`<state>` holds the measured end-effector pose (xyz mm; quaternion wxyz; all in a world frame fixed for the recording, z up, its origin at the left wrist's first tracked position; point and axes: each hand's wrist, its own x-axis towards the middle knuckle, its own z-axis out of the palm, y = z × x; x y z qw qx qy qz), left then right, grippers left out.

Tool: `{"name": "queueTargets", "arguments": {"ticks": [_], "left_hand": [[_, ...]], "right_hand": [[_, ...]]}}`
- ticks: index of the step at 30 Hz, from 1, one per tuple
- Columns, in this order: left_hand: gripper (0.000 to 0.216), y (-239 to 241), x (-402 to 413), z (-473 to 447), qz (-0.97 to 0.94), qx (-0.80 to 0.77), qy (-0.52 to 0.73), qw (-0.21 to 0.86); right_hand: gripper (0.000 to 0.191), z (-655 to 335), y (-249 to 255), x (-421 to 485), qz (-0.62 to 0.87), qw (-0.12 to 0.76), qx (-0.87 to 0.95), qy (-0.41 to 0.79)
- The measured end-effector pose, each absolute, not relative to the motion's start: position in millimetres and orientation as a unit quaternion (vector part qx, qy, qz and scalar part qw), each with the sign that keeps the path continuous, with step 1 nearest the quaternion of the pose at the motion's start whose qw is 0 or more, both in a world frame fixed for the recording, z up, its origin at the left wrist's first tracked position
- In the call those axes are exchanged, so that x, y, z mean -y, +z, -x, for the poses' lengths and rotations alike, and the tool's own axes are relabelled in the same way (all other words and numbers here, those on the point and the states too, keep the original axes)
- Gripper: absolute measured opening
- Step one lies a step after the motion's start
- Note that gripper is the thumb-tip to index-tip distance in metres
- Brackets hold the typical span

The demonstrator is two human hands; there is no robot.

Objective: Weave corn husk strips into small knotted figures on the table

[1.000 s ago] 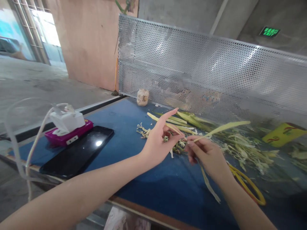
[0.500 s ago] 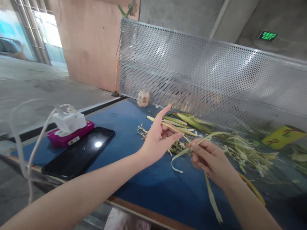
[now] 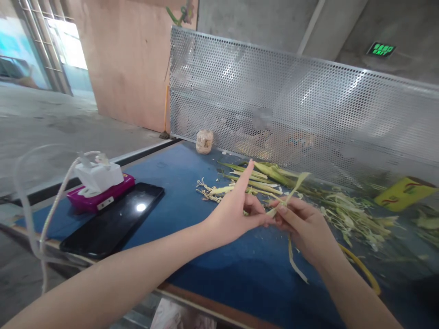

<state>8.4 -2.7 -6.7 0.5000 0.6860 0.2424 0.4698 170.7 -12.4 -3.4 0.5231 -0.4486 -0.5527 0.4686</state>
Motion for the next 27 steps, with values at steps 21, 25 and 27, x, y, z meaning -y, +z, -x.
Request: {"name": "queueTargets", "arguments": {"ticks": [21,25,27], "left_hand": [[0.084,-10.4,3.0,-11.4,-0.623,-0.186,0.46,0.605],[0.081,-11.0,3.1,-12.3,-0.646,-0.187,0.443,0.593],[0.081,-13.7,1.7,-12.7,-0.673,-0.199,0.446,0.556]], "right_hand": [[0.016,-177.6,-1.8,15.8,0.399,0.511,0.588,0.483],[0.015,-174.7,-4.7,15.4,0.376,0.526,0.59,0.484],[0.016,-172.7,-6.2,15.6,0.357,0.538,0.579,0.498]]}}
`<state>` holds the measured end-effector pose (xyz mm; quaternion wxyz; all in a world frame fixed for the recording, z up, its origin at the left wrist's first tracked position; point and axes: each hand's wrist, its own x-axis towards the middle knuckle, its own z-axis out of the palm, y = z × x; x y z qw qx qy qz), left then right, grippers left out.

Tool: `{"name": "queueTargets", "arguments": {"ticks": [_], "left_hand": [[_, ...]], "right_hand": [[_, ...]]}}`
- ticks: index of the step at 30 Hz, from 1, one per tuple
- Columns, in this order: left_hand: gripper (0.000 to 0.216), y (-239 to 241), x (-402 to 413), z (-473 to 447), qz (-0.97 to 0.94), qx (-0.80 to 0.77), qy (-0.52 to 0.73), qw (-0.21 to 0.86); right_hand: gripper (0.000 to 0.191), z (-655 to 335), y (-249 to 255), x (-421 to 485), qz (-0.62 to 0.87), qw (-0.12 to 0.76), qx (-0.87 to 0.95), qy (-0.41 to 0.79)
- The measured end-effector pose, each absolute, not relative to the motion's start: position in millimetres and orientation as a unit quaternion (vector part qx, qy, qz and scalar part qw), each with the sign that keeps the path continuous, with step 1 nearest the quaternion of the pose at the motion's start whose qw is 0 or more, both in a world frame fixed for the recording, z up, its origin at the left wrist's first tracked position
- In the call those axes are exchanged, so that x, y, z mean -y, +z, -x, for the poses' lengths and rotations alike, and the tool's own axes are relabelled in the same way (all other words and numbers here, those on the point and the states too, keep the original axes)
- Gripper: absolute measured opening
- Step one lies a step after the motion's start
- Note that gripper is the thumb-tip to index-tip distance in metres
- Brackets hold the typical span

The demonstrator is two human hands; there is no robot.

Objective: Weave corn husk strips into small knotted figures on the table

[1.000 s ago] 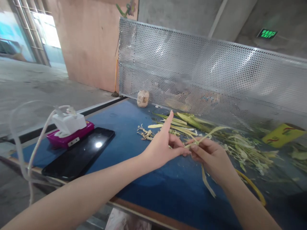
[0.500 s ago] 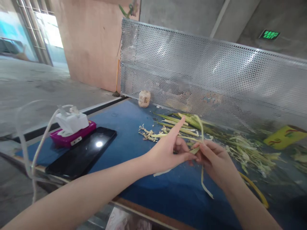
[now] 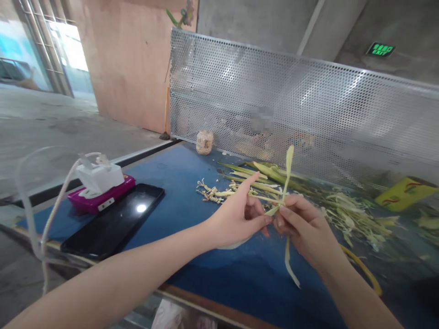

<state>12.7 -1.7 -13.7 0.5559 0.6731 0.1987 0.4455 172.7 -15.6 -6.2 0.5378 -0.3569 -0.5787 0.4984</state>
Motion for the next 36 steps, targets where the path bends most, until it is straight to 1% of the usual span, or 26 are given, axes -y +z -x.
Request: {"name": "queueTargets", "arguments": {"ticks": [2,5,7,10,13,15,21,23,25,29,32,36], "left_hand": [[0.084,-16.4,0.2,-12.7,-0.703,-0.228,0.478,0.474],[0.094,-17.1,0.0,-11.6,-0.733,-0.252,0.541,0.326],[0.093,-15.3,1.3,-10.7,-0.746,-0.236,0.555,0.283],[0.088,-12.6,3.6,-10.3,-0.753,-0.216,0.549,0.293],[0.089,-12.6,4.5,-11.2,-0.736,-0.227,0.555,0.315],[0.091,-13.6,4.5,-12.3,-0.721,-0.229,0.565,0.33],[0.091,-14.9,3.7,-14.2,-0.707,-0.214,0.573,0.355],[0.092,-14.4,3.0,-14.1,-0.711,-0.2,0.578,0.347],[0.092,-13.8,2.5,-14.2,-0.713,-0.19,0.582,0.341],[0.09,-13.8,3.8,-15.0,-0.71,-0.203,0.58,0.345],[0.087,-14.0,5.8,-15.1,-0.704,-0.222,0.572,0.358],[0.083,-14.3,6.1,-14.1,-0.714,-0.234,0.551,0.363]], "right_hand": [[0.017,-171.3,-6.2,16.4,0.355,0.529,0.569,0.521],[0.017,-170.9,-3.4,18.9,0.371,0.492,0.566,0.547],[0.02,-171.1,-1.1,20.7,0.382,0.464,0.574,0.555],[0.03,-170.4,0.0,22.7,0.391,0.428,0.59,0.561],[0.041,-169.3,-0.8,22.9,0.395,0.394,0.607,0.566],[0.043,-169.2,-1.5,22.1,0.394,0.382,0.616,0.565],[0.024,-170.3,-1.8,21.4,0.383,0.392,0.616,0.565],[0.025,-170.8,-1.2,21.1,0.373,0.403,0.61,0.572],[0.026,-171.8,-0.8,19.5,0.362,0.434,0.602,0.564],[0.02,-173.0,-2.7,13.1,0.377,0.501,0.578,0.522],[0.018,-171.1,-5.6,9.8,0.379,0.518,0.548,0.536],[0.024,-167.5,-6.7,10.0,0.378,0.525,0.515,0.562]]}}
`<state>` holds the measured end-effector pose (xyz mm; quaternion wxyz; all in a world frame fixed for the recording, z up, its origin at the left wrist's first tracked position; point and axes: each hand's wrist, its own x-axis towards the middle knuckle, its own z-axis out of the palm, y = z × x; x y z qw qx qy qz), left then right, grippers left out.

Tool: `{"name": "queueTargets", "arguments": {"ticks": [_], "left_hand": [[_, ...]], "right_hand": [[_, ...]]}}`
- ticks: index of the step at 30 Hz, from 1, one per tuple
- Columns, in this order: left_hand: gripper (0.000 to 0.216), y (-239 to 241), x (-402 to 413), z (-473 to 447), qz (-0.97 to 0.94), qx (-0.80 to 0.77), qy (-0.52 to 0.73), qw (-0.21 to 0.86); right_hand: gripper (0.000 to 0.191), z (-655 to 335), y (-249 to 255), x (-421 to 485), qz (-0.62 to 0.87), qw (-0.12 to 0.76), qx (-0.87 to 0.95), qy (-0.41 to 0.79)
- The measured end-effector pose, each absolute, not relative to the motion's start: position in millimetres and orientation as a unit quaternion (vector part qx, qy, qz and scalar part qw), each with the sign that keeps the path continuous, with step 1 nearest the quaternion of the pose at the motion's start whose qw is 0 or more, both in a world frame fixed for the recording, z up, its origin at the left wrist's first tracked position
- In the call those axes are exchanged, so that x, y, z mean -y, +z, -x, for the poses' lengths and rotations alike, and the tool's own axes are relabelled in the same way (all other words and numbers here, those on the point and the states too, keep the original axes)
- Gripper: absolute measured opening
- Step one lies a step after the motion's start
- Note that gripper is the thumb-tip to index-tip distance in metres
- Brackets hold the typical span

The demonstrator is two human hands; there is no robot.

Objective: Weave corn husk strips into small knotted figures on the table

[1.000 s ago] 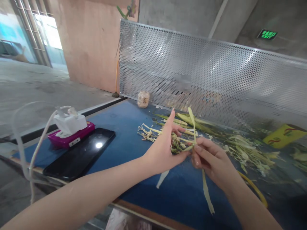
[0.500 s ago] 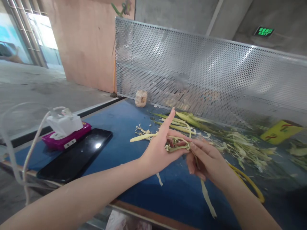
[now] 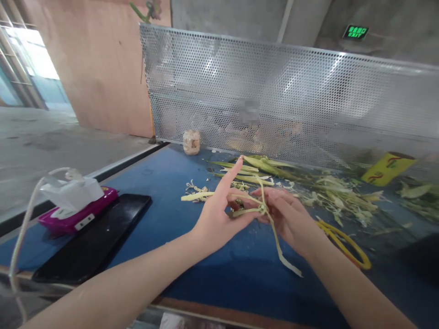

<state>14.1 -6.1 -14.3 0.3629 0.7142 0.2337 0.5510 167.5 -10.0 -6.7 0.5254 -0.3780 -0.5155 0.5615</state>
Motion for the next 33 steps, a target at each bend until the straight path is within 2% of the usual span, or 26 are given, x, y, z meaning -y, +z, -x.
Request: {"name": "queueTargets", "arguments": {"ticks": [5,11,14,18,24,33], "left_hand": [[0.078,-17.5,2.9,-14.0,-0.738,-0.254,0.537,0.319],[0.058,-25.2,-0.9,-15.6,-0.786,-0.265,0.499,0.252],[0.062,-27.0,-1.8,-16.3,-0.76,-0.278,0.537,0.239],[0.074,-25.0,-2.2,-16.0,-0.73,-0.269,0.562,0.28],[0.082,-21.7,-1.8,-15.0,-0.747,-0.242,0.527,0.325],[0.078,-17.4,0.9,-15.7,-0.721,-0.261,0.531,0.361]], "right_hand": [[0.026,-167.5,-6.4,9.6,0.386,0.539,0.505,0.553],[0.027,-167.3,-8.0,4.9,0.387,0.557,0.503,0.536],[0.028,-166.2,-8.5,3.4,0.39,0.562,0.497,0.533],[0.029,-166.3,-9.3,4.0,0.4,0.558,0.488,0.539],[0.027,-168.0,-7.9,5.2,0.384,0.537,0.493,0.567],[0.027,-166.1,-8.3,7.8,0.399,0.521,0.511,0.555]]}}
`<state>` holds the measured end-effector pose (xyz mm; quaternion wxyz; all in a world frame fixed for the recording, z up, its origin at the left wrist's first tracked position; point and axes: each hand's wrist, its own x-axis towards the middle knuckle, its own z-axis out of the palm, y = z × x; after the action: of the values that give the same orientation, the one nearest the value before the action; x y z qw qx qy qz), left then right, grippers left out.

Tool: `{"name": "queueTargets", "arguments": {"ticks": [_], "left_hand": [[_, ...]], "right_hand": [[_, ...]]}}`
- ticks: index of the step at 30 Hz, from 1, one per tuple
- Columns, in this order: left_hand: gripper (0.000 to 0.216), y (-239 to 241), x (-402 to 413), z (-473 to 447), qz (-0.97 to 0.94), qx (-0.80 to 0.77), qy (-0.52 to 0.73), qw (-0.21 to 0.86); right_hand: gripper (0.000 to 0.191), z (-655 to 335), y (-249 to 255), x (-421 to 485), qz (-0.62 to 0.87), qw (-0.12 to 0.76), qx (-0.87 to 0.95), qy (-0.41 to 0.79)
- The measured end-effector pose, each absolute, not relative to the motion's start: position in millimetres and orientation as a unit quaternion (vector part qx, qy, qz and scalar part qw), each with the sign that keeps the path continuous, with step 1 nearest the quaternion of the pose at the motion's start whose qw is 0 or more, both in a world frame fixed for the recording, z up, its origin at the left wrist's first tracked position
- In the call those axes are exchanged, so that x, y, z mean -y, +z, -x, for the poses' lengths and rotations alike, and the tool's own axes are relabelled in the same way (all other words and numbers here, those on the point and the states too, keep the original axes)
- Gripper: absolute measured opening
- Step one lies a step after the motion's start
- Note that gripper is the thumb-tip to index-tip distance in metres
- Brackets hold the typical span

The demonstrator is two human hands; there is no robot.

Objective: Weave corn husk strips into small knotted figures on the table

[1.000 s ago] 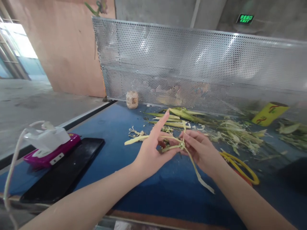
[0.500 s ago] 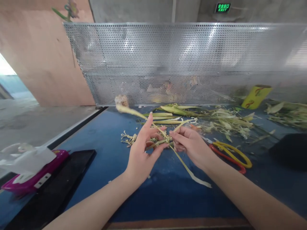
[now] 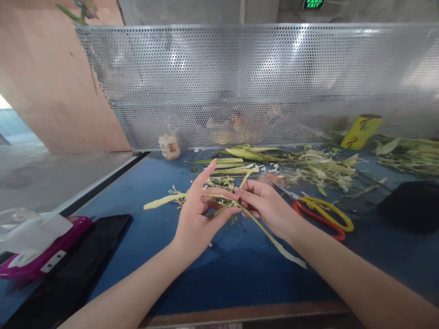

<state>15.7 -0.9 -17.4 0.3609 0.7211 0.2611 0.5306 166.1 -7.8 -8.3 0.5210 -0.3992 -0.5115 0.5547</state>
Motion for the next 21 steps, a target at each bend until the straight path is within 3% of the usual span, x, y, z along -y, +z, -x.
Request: {"name": "queueTargets", "arguments": {"ticks": [21], "left_hand": [[0.047,-11.0,3.1,-19.8,-0.657,-0.244,0.534,0.472]], "right_hand": [[0.025,-166.0,-5.8,9.1,0.398,0.552,0.503,0.533]]}}
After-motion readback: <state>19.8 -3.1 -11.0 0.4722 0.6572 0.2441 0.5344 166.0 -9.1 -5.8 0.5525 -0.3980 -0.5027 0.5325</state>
